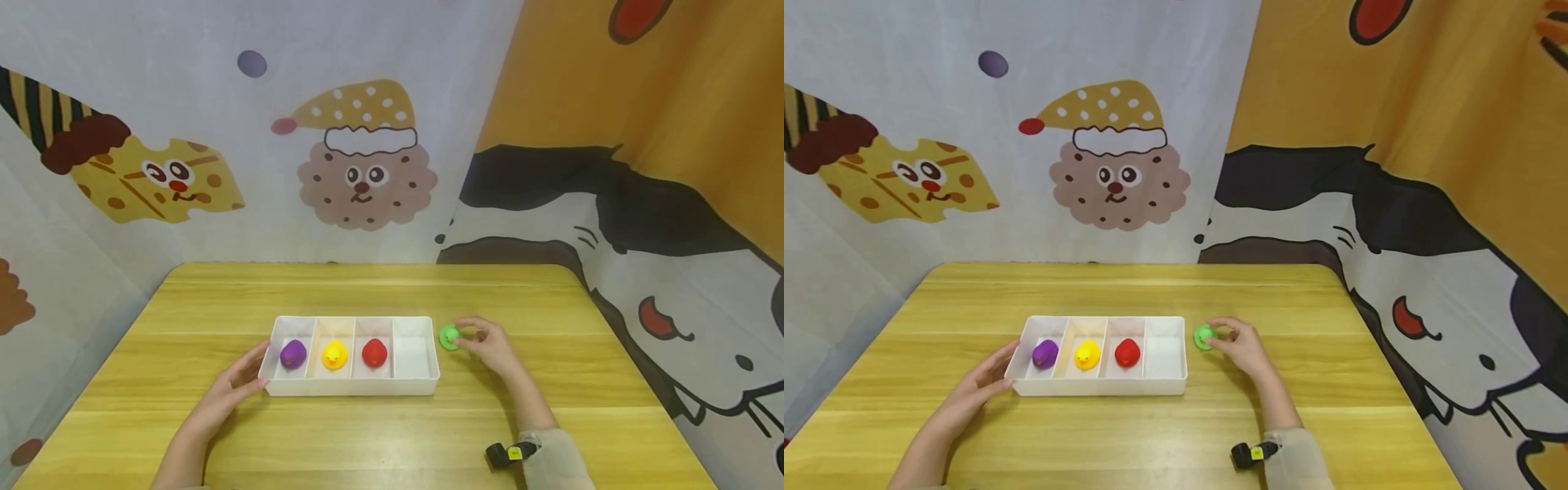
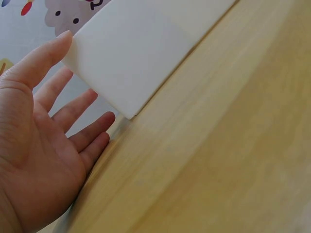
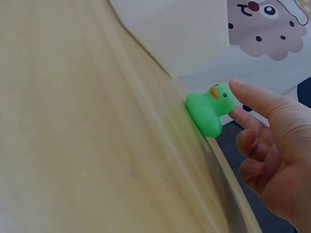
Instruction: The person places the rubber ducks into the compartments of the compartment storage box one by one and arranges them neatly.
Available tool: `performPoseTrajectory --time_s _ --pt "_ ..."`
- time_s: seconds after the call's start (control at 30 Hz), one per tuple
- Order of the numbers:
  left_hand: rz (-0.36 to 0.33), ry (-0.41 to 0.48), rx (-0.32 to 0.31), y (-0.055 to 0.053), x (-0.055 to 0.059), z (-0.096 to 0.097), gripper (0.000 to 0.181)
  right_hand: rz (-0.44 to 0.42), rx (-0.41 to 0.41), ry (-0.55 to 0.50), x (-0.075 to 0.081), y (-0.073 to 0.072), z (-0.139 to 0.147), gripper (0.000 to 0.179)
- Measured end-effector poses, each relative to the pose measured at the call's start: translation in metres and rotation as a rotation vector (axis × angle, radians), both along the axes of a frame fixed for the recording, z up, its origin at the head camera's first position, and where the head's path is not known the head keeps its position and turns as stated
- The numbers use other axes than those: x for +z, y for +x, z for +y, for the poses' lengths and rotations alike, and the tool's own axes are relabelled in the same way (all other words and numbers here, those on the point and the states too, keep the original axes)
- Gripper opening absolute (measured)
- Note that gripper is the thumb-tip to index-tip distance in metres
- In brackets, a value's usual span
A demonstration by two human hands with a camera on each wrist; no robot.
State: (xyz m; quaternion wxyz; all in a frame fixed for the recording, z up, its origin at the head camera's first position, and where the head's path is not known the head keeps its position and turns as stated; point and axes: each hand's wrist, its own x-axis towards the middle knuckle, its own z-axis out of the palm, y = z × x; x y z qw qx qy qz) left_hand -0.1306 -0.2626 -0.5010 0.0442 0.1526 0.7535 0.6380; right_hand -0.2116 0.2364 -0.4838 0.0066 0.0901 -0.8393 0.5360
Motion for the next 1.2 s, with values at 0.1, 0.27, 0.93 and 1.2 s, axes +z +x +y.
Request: performPoseTrajectory --time_s 0.1,0.27,0.93,1.2 --pt "-0.006 -0.005 0.005 0.001 0.000 0.000 0.060 0.000 0.007 -0.011 -0.002 0.000 -0.001 0.039" --pt "-0.006 -0.008 0.008 0.001 0.001 0.000 0.060 -0.018 0.004 -0.010 -0.005 0.000 -0.002 0.037" --pt "-0.010 -0.016 0.013 0.001 0.002 0.000 0.060 -0.028 -0.007 -0.017 -0.006 0.000 -0.004 0.033" --pt "-0.009 -0.005 0.012 0.001 0.001 0.001 0.060 -0.022 -0.004 -0.030 0.000 0.002 -0.005 0.033"
